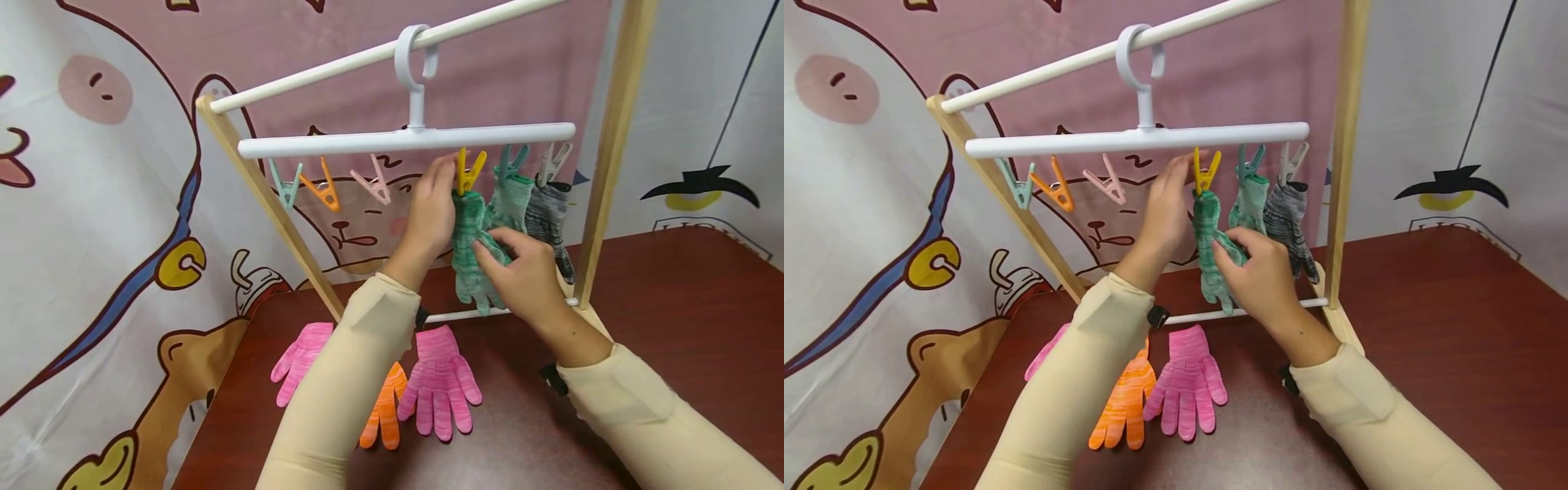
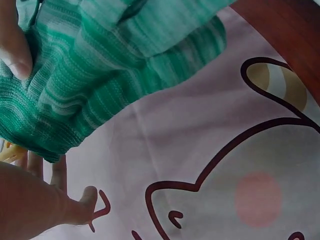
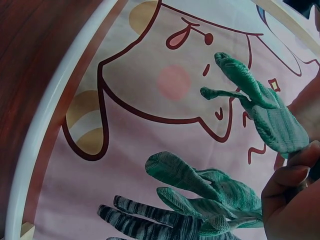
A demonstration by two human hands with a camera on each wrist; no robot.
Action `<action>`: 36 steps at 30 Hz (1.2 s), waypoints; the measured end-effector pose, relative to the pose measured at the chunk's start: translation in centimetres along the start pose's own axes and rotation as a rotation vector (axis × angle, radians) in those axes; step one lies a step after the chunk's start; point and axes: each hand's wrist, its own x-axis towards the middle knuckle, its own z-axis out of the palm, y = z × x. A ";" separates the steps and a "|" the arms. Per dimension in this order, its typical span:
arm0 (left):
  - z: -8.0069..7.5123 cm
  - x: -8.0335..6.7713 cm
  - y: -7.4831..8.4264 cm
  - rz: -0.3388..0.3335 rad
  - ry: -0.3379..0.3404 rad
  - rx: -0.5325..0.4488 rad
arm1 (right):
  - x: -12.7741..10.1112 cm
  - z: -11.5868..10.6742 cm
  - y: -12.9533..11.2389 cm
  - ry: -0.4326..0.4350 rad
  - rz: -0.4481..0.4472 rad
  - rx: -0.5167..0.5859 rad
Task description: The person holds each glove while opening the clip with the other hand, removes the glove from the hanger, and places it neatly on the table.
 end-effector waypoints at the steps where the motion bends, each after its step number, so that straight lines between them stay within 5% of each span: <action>1: 0.0 0.1 0.1 0.007 -0.002 -0.006 | 0.0 0.0 0.0 0.002 -0.001 0.000; 25: 0.9 1.4 0.4 0.022 -0.131 -0.266 | -0.2 0.0 0.1 -0.013 0.008 -0.019; 36: 0.7 1.2 0.3 -0.061 -0.173 -0.433 | -0.2 -0.1 -0.1 -0.021 -0.001 -0.011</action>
